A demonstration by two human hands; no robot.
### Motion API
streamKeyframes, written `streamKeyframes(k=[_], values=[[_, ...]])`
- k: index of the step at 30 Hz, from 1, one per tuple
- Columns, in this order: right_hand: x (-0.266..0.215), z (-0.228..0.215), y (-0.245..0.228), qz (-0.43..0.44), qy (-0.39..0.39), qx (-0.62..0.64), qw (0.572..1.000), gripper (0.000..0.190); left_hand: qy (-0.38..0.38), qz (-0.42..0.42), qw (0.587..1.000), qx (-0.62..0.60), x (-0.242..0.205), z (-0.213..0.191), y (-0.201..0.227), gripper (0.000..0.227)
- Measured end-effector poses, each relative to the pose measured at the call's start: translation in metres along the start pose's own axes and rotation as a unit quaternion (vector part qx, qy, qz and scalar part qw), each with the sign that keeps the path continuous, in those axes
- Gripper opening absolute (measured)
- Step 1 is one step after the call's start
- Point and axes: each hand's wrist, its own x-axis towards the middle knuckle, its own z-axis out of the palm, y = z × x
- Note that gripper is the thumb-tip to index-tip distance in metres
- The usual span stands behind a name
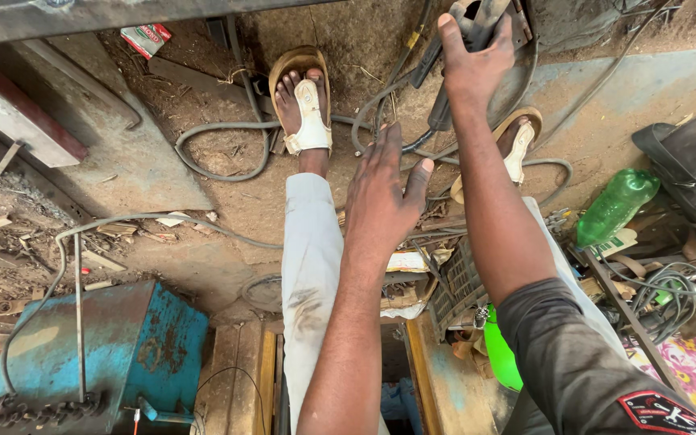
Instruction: The person welds a metal frame using a welding torch, moving along joints and seams while sparks are visible. The person adjusts the torch and repositions hands to continue welding different sections of the frame.
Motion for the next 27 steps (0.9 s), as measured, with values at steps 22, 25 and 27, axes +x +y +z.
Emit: streamKeyframes(k=[22,25,27], values=[[0.011,-0.016,-0.019,0.109,-0.049,-0.257,0.959,0.102,0.017,0.023,1.000,-0.011,0.007,-0.014,0.017,0.067],[0.016,-0.023,-0.011,0.139,-0.121,0.033,0.982,0.091,0.009,0.010,1.000,-0.009,0.004,-0.013,0.015,0.068],[0.021,-0.029,-0.003,0.121,-0.140,0.097,0.978,0.085,0.003,0.005,1.000,-0.014,0.005,-0.013,0.015,0.068]])
